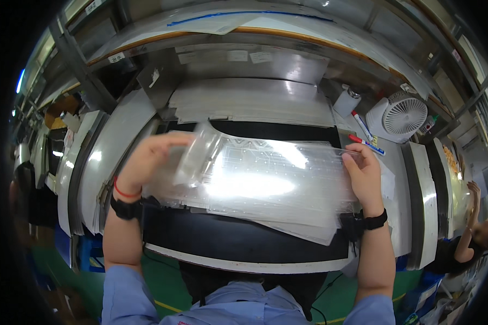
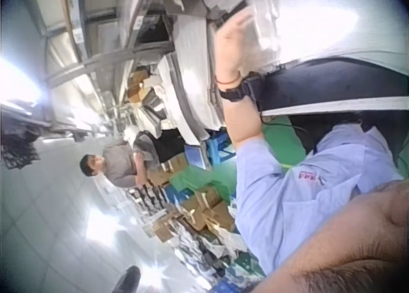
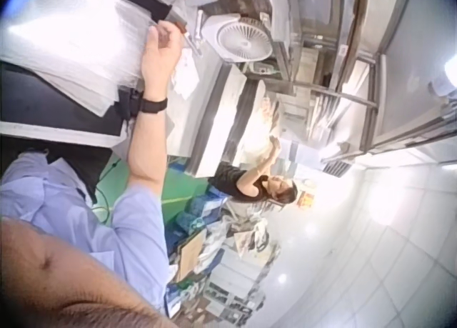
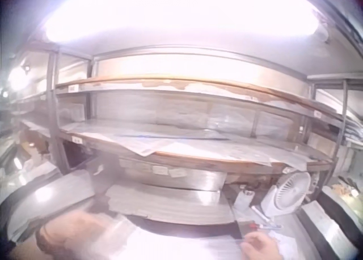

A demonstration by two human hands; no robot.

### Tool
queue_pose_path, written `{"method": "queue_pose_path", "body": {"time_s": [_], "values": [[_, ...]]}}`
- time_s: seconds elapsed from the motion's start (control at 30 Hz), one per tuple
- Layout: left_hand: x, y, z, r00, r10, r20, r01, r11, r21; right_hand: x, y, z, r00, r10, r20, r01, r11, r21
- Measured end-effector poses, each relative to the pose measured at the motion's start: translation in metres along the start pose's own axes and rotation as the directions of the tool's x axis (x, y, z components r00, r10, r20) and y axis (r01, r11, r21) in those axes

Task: Inspecting and sorting clear plastic keyboard membrane sheets at a workstation.

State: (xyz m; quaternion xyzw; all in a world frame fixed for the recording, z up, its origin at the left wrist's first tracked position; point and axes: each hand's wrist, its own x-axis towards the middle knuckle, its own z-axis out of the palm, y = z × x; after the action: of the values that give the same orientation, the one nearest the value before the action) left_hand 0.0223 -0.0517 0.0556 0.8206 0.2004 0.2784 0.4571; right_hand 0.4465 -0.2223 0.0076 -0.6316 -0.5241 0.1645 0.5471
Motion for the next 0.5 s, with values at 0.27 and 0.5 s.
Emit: {"method": "queue_pose_path", "body": {"time_s": [0.27,0.5], "values": [[0.002,0.033,0.081,0.864,0.103,0.492,-0.386,0.763,0.518,-0.013,-0.051,0.008,0.866,-0.444,0.231,0.499,0.731,-0.465],[0.006,0.026,0.090,0.865,0.108,0.490,-0.395,0.748,0.533,-0.040,-0.066,0.057,0.666,-0.375,0.645,0.640,0.731,-0.236]]}}
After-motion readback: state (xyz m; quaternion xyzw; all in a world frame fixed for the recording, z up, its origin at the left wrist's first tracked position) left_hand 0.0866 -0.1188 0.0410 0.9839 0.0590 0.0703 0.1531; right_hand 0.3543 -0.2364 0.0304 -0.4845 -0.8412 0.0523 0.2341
